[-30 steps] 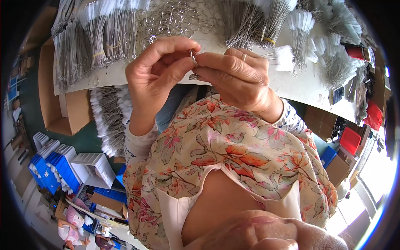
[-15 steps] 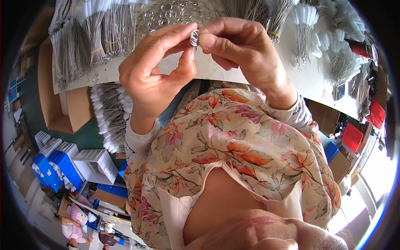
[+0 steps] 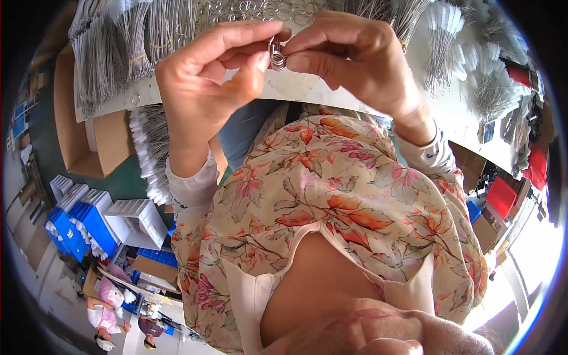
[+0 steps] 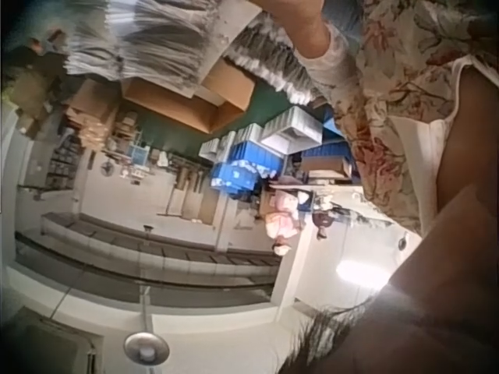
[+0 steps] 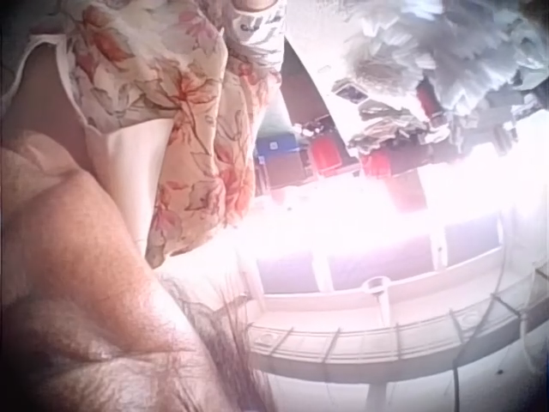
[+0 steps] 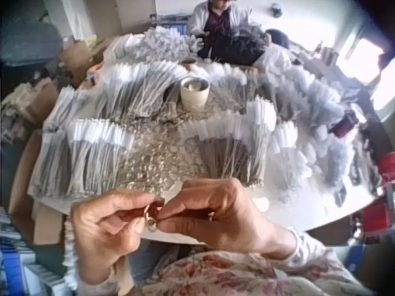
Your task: Assembling wire-handle cleaning brushes by attaching metal rings to the handles.
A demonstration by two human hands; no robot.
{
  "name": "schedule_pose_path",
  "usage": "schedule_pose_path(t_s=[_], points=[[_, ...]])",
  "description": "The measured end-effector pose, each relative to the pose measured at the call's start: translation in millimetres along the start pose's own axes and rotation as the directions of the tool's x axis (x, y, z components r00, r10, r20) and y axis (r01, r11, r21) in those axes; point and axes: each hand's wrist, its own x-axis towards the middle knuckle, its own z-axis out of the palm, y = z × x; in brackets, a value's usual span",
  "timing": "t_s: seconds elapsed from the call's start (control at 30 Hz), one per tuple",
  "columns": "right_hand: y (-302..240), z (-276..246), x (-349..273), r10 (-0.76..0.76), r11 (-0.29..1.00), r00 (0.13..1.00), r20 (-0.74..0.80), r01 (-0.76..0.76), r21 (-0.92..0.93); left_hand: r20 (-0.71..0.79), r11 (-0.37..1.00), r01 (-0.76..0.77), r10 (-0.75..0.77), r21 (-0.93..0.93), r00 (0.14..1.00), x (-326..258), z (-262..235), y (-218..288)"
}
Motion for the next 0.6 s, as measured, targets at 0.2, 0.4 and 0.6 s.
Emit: schedule_pose_path(t_s=[0.2,0.4,0.6], points=[[11.0,17.3,-1.6,-0.19,0.968,0.959,-0.21,0.219,0.124,-0.02,0.959,0.126,-0.136,-0.252,0.991,-1.0,-3.9,-7.8],[26.4,13.8,2.7,-0.373,0.905,0.915,-0.153,0.322,-0.279,0.016,0.977,0.186,-0.186,-0.1,0.982,-4.2,-9.1,-16.8],[116.9,37.9,-4.0,-0.342,0.563,0.94,-0.025,0.183,-0.806,0.122,0.774,0.307,-0.44,0.554,0.89,17.9,-46.4,-73.5]])
